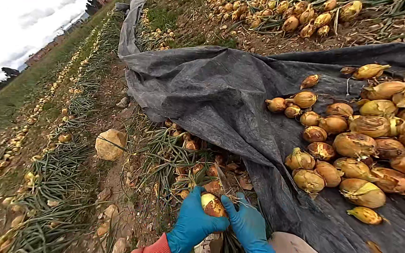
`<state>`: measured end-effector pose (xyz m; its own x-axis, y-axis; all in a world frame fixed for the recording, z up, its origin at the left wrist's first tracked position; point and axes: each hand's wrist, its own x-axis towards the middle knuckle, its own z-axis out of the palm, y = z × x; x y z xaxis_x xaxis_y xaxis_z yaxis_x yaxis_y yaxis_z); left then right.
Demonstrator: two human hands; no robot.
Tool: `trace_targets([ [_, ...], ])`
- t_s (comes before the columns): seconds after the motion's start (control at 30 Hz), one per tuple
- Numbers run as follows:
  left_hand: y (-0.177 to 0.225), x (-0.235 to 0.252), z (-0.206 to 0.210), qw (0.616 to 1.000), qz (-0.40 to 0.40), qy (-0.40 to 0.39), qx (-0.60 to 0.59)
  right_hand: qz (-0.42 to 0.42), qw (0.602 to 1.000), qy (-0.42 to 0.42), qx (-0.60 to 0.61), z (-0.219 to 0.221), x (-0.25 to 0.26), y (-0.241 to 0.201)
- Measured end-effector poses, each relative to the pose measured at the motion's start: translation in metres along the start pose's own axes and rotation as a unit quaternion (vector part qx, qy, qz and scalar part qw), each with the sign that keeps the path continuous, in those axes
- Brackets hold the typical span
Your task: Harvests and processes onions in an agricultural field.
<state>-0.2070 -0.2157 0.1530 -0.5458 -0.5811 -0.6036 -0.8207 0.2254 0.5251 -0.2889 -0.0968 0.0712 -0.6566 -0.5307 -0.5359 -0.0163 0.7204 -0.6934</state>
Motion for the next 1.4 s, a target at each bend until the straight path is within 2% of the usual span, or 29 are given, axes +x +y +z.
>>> trace_targets([
  [0.07,-0.017,0.013,0.006,0.999,-0.01,-0.014,0.036,0.008,1.0,-0.016,0.017,0.017,0.006,0.007],
  [0.13,-0.035,0.024,0.018,0.995,0.026,0.001,0.091,0.056,0.989,-0.068,0.121,0.027,0.01,0.013],
  [0.17,-0.048,0.031,0.025,0.989,0.069,0.032,0.127,0.08,0.964,-0.119,0.224,0.031,0.006,0.015],
  [0.23,-0.076,0.056,0.033,0.977,0.124,0.113,0.133,0.105,0.868,-0.227,0.43,0.025,-0.005,0.014],
  [0.27,-0.084,0.068,0.031,0.983,0.105,0.132,0.077,0.118,0.836,-0.226,0.485,0.018,-0.003,0.015],
  [0.3,-0.089,0.075,0.025,0.988,0.066,0.134,-0.024,0.129,0.831,-0.188,0.508,0.011,0.004,0.018],
  [0.33,-0.092,0.076,0.018,0.978,0.035,0.13,-0.16,0.129,0.848,-0.134,0.497,0.008,0.016,0.026],
  [0.37,-0.093,0.071,0.013,0.944,0.021,0.118,-0.308,0.124,0.88,-0.08,0.451,0.008,0.028,0.033],
  [0.4,-0.094,0.064,0.012,0.892,0.026,0.102,-0.44,0.109,0.912,-0.043,0.393,0.01,0.04,0.041],
  [0.47,-0.092,0.051,0.016,0.783,0.059,0.068,-0.615,0.053,0.949,-0.019,0.312,0.02,0.051,0.051],
  [0.5,-0.093,0.047,0.019,0.745,0.071,0.041,-0.662,0.03,0.954,-0.022,0.299,0.024,0.051,0.05],
  [0.57,-0.104,0.036,0.027,0.698,0.104,-0.024,-0.708,0.0,0.946,-0.044,0.32,0.03,0.046,0.042],
  [0.63,-0.113,0.024,0.032,0.68,0.183,-0.08,-0.706,-0.015,0.898,-0.102,0.428,0.03,0.039,0.032],
  [0.7,-0.127,0.022,0.033,0.689,0.288,-0.159,-0.646,0.011,0.823,-0.163,0.544,0.023,0.028,0.019],
  [0.73,-0.132,0.028,0.032,0.702,0.321,-0.197,-0.604,0.016,0.817,-0.166,0.551,0.018,0.023,0.009],
  [0.8,-0.128,0.039,0.029,0.756,0.333,-0.221,-0.518,-0.022,0.856,-0.141,0.498,0.014,0.02,0.0],
  [0.9,-0.117,0.032,0.036,0.84,0.28,-0.162,-0.436,-0.064,0.956,-0.102,0.268,0.028,0.03,0.015],
  [0.97,-0.116,0.029,0.048,0.877,0.252,-0.101,-0.396,-0.068,0.976,-0.098,0.182,0.033,0.028,0.019],
  [1.07,-0.125,0.023,0.058,0.914,0.262,-0.007,-0.308,-0.018,0.965,-0.124,0.23,0.035,0.022,0.025],
  [1.13,-0.133,0.028,0.054,0.924,0.319,0.075,-0.196,0.08,0.945,-0.144,0.282,0.031,0.019,0.026],
  [1.2,-0.145,0.037,0.045,0.905,0.385,0.176,-0.048,0.124,0.933,-0.209,0.263,0.026,0.02,0.034],
  [1.3,-0.148,0.043,0.036,0.883,0.395,0.247,0.053,0.07,0.941,-0.275,0.186,0.03,0.019,0.039],
  [1.4,-0.15,0.04,0.045,0.866,0.395,0.282,0.121,0.041,0.956,-0.265,0.121,0.045,0.023,0.035],
])
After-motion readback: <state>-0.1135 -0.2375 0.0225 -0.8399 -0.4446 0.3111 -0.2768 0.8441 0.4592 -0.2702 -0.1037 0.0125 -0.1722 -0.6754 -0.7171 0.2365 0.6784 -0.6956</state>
